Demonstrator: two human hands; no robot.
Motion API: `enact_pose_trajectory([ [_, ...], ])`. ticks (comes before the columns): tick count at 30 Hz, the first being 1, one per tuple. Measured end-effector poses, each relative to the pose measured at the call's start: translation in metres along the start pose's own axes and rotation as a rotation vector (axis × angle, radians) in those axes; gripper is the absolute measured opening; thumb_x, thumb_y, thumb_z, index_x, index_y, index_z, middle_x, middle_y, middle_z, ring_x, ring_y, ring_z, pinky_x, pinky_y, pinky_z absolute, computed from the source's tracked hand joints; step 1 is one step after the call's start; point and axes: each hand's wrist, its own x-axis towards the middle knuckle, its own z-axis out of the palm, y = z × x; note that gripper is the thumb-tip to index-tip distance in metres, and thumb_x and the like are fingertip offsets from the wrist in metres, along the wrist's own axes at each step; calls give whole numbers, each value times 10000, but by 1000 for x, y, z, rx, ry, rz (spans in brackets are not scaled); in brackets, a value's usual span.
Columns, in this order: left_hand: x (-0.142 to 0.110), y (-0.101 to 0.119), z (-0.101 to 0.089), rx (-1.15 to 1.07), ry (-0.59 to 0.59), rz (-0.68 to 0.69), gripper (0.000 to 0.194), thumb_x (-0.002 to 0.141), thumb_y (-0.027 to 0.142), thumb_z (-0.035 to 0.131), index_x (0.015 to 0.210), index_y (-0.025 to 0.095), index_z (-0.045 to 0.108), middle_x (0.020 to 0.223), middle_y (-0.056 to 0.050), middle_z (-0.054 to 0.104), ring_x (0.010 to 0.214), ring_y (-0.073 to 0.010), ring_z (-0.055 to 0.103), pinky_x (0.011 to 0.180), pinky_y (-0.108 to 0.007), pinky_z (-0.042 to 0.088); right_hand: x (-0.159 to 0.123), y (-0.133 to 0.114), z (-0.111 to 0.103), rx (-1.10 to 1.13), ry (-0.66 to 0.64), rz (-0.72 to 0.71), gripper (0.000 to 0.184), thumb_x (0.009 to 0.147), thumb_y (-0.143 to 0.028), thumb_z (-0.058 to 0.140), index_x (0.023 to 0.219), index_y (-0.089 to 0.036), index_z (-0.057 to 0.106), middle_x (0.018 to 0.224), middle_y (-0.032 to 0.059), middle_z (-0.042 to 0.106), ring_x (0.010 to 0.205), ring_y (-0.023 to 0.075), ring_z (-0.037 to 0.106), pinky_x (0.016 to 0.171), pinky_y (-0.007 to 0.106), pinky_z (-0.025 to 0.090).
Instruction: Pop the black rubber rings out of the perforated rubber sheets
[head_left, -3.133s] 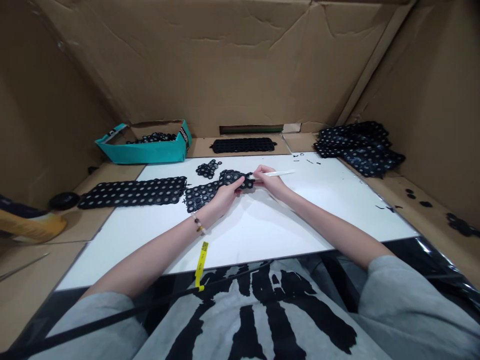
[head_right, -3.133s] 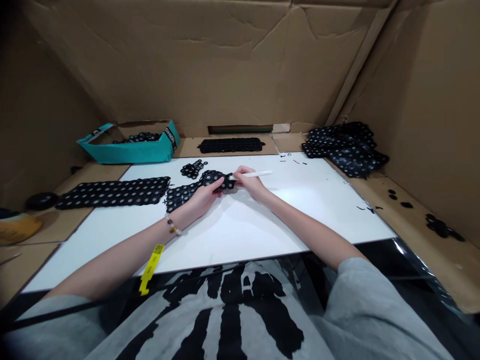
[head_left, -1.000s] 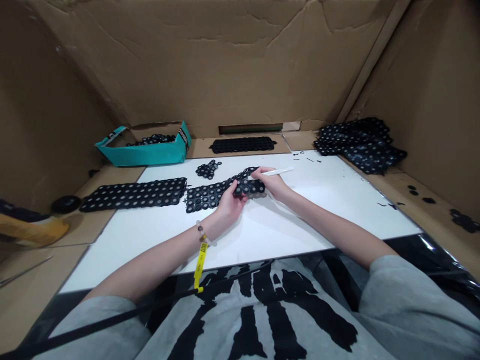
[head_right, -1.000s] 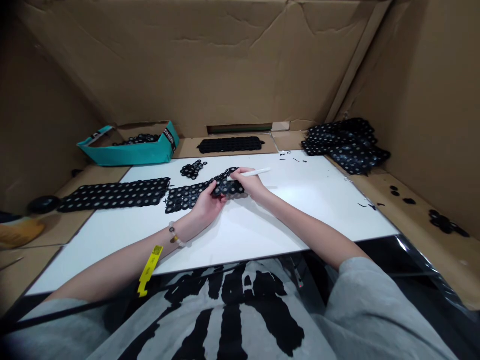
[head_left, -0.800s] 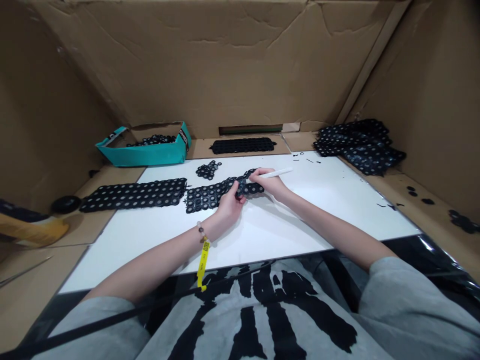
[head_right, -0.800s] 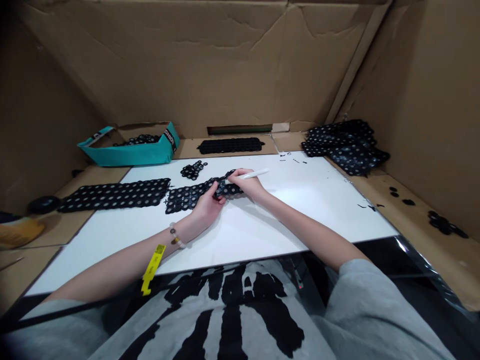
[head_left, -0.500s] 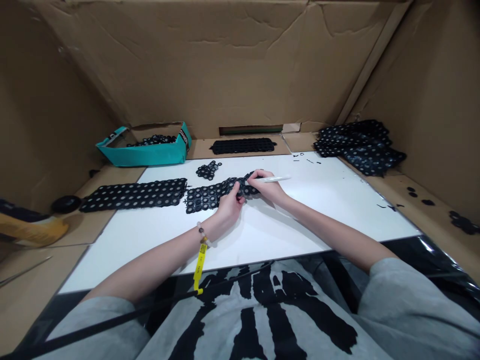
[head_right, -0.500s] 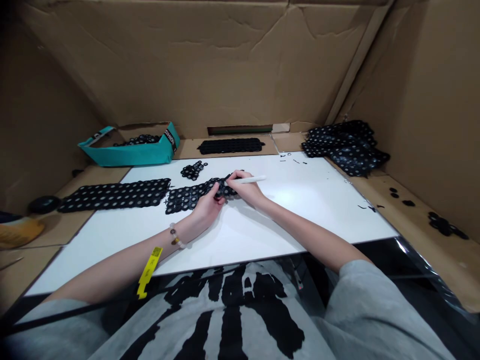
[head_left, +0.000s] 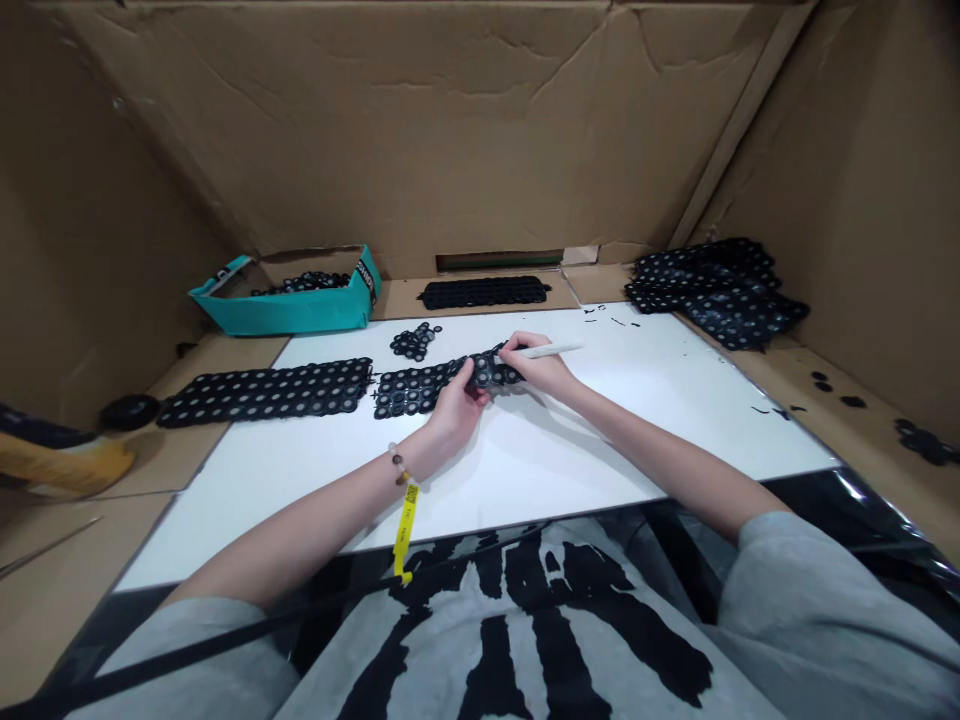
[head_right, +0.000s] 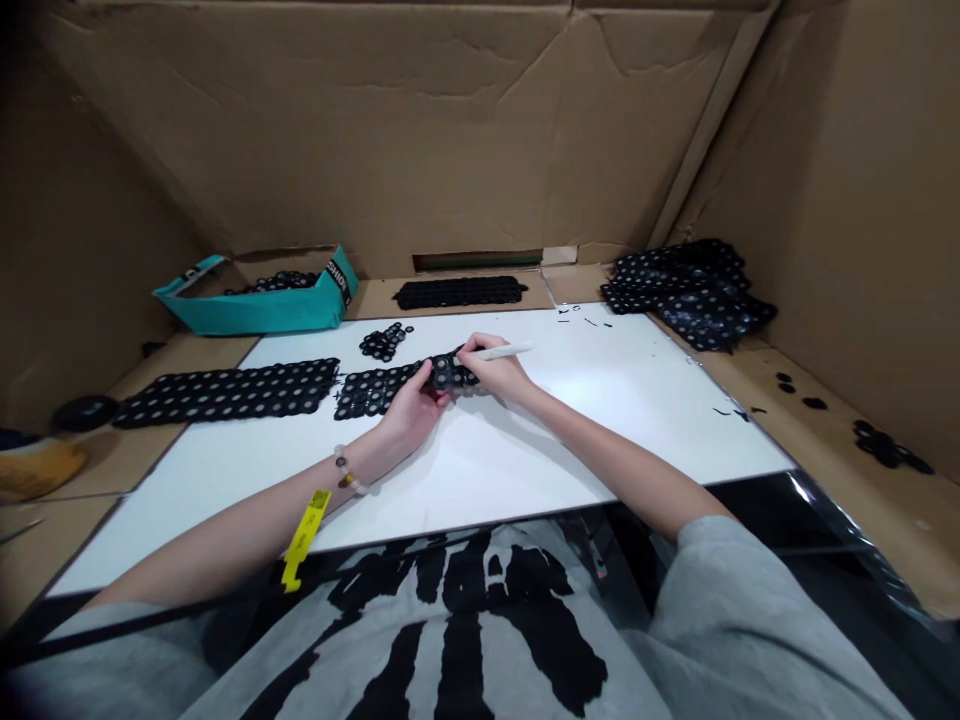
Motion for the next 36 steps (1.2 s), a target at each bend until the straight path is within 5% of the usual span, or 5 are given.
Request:
enact_pose_trajectory([
  [12,3,1,-2,-95,49,9,197,839,194,702,703,152,565,590,16,485,519,-85,400,466,-234,298,17,0,-22,68,-68,112,225,692,-402,637,647,-190,577,613,-15,589,572,136,509,560,260,375],
  [17,-1,2,-1,-68,76,37,246,752,178,789,682,146,556,579,32,474,529,-74,402,486,-234,307,20,-7,-52,-65,172,19,272,770,-475,652,773,-207,608,516,-32,555,488,131,519,554,262,405],
  [19,-2,1,0,-49,79,46,253,735,183,798,674,145,556,583,32,487,531,-73,409,494,-239,310,16,-10,-49,-3,198,9,282,767,-477,667,792,-202,614,545,-19,582,502,127,530,542,259,418],
  [26,-1,-2,1,3,61,78,174,708,176,770,697,135,601,660,3,596,544,-81,454,507,-248,321,-4,-25,-1,330,-103,198,184,685,-335,729,743,-168,681,686,20,667,626,134,614,641,276,525],
  [36,-1,-3,0,41,33,83,209,698,206,808,670,118,621,623,3,566,551,-79,445,524,-245,319,-6,-30,-6,270,-102,272,101,658,-159,668,743,-167,722,617,23,677,599,151,624,646,293,534],
])
